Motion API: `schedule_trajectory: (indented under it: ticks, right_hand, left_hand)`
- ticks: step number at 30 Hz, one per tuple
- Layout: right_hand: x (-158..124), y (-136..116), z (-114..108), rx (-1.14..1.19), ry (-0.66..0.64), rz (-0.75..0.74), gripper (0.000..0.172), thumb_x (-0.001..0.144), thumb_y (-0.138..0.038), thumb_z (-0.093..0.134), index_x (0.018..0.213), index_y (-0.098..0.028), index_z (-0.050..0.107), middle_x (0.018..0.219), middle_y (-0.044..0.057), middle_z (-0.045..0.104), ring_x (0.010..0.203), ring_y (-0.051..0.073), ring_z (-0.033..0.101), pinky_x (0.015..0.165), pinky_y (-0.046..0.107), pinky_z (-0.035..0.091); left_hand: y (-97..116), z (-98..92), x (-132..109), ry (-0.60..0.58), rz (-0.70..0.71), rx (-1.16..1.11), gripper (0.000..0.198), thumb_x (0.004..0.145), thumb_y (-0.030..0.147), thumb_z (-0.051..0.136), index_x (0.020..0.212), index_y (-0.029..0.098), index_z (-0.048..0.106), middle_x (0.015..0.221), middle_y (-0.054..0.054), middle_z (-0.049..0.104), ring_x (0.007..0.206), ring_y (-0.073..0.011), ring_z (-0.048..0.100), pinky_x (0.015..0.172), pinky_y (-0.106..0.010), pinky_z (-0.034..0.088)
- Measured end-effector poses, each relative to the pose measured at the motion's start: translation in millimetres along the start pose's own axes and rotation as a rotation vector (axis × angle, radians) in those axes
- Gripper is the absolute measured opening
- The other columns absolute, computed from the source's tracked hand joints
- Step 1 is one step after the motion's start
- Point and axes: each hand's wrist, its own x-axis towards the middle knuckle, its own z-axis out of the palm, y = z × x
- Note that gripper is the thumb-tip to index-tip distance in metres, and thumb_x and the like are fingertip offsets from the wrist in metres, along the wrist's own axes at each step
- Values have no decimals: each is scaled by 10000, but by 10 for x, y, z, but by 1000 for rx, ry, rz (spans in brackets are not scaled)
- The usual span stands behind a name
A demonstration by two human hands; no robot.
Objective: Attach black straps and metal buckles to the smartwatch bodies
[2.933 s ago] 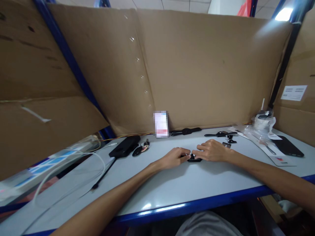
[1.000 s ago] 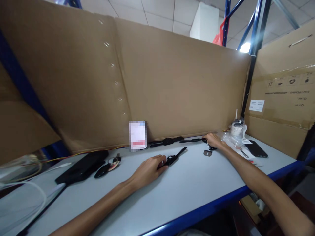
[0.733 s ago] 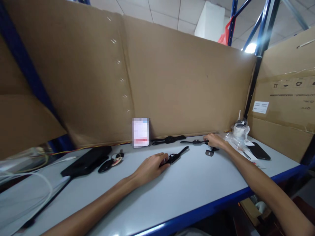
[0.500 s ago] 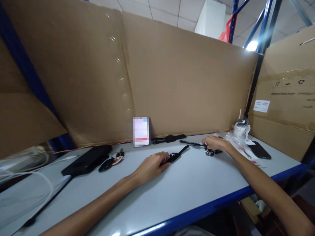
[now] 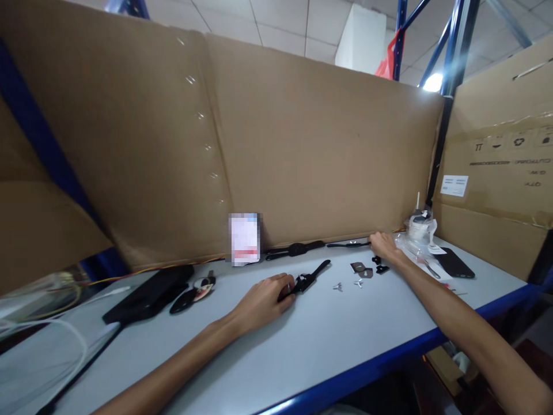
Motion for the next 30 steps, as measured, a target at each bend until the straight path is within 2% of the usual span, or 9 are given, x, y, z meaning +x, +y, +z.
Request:
schedule_trajectory:
  ticks: [4, 12, 15, 18, 20, 23, 25, 27, 30]
  right_hand:
    - [-38, 62, -102, -14, -17, 53, 368, 939, -137, 448, 1215, -73, 683, 1230, 274, 651, 1155, 329, 633, 868, 357, 471]
    - [-158, -165, -170, 50, -214, -66, 448, 949, -451, 532, 1183, -104, 690, 1249, 224, 662, 1110, 320, 655, 800, 326, 492]
    - [-226, -287, -171, 129, -243, -166, 473, 962, -540, 464, 1177, -172, 669, 1152, 140, 713, 880, 234, 714, 690, 276, 486]
    - [-333, -417, -199, 248, -297, -271, 448, 925, -572, 508, 1139, -204, 649, 1021, 78, 730, 613, 157, 663, 559, 239, 434]
    - [-412, -505, -226, 273, -263, -364, 397, 892, -529, 582, 1105, -199, 645, 992, 73, 722, 644, 158, 652, 556, 227, 404]
    - [-507, -609, -274, 238, -168, -508, 350, 865, -484, 641, 1045, -185, 662, 989, 85, 711, 818, 199, 657, 597, 226, 375]
    - [-544, -648, -305, 240, -169, -569, 336, 870, -490, 639, 1008, -187, 683, 946, 79, 713, 867, 213, 651, 613, 230, 366]
    - [-558, -673, -321, 258, -153, -579, 303, 899, -469, 612, 990, -195, 702, 904, 68, 716, 864, 211, 651, 633, 235, 369]
    - [-552, -725, -285, 258, 49, -521, 263, 948, -357, 561, 1106, -194, 694, 1027, 95, 707, 951, 231, 646, 706, 259, 395]
  left_hand:
    - [1, -5, -2, 6, -12, -16, 170, 868, 255, 488, 968, 223, 623, 945, -58, 677, 817, -224, 617, 689, -295, 379]
    - [23, -16, 0, -20, -58, 3, 205, 897, 316, 488, 1019, 228, 629, 874, -55, 710, 803, -242, 637, 658, -295, 364]
    - [44, -33, -15, -27, -46, 21, 244, 911, 344, 463, 1048, 226, 627, 904, -60, 718, 817, -241, 644, 669, -298, 377]
    - [74, -58, -32, -36, -36, 27, 266, 905, 315, 439, 1058, 224, 636, 929, -60, 725, 807, -232, 649, 686, -304, 395]
    - [87, -69, -38, -40, -35, 28, 275, 886, 296, 452, 1068, 221, 645, 922, -57, 728, 785, -224, 648, 685, -305, 401]
    - [80, -64, -38, -35, -22, 29, 298, 872, 284, 464, 1089, 215, 655, 922, -55, 729, 784, -221, 651, 692, -307, 418]
    - [58, -43, -36, -19, -8, 28, 315, 876, 282, 456, 1105, 217, 662, 955, -56, 731, 798, -221, 658, 708, -312, 435]
    - [27, -13, -33, 4, 7, 21, 328, 884, 284, 450, 1119, 222, 670, 1007, -59, 730, 826, -224, 668, 732, -319, 452]
    - [-29, 40, -22, 37, 41, 7, 333, 898, 286, 449, 1131, 225, 679, 1035, -70, 714, 902, -246, 669, 773, -340, 473]
